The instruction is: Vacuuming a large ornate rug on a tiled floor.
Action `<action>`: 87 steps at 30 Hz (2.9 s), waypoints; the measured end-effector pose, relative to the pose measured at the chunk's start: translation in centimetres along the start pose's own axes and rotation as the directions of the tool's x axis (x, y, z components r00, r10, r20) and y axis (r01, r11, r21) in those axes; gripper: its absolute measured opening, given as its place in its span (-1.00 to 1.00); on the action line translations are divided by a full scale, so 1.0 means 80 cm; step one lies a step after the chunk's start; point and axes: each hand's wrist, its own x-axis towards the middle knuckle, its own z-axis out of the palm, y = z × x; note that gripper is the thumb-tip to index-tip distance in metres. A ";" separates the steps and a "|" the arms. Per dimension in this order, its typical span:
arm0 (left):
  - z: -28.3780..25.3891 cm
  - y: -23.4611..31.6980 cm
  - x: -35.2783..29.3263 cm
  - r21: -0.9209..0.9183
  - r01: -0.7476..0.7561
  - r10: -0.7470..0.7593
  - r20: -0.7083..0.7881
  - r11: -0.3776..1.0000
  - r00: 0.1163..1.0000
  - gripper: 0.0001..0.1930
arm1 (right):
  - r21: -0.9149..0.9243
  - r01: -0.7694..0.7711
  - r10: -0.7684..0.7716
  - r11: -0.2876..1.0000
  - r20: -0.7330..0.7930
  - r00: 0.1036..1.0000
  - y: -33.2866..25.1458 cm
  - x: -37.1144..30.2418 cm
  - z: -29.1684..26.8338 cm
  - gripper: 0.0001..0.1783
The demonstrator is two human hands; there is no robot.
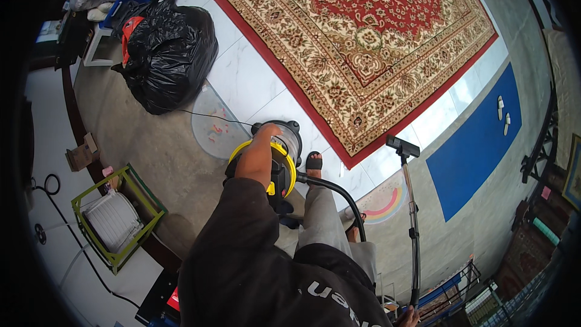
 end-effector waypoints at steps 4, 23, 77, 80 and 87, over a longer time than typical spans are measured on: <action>0.017 0.094 -0.047 -0.057 0.044 -0.043 0.012 0.997 0.999 -0.36 | -0.039 -0.040 0.039 0.998 -0.029 0.999 0.037 0.015 0.019 -0.57; 0.011 0.058 0.001 0.059 -0.254 0.249 0.075 0.965 0.966 -0.53 | 0.171 -0.006 0.015 0.985 -0.053 0.998 0.100 0.190 0.139 -0.53; -0.146 0.221 -0.430 -0.675 -0.734 0.632 -0.601 -0.074 0.489 -0.51 | 0.783 -0.337 0.424 0.523 0.105 0.900 0.021 0.170 0.249 -0.40; -0.108 0.216 -0.411 -0.662 -0.732 0.756 -0.393 0.162 0.523 -0.12 | 0.759 -0.401 0.461 0.513 0.151 0.875 0.040 0.126 0.235 -0.39; 0.027 0.031 -0.346 0.134 -0.384 0.402 -0.441 0.914 0.803 -0.19 | 0.619 -0.688 0.699 0.379 0.296 0.651 0.015 -0.052 0.203 -0.32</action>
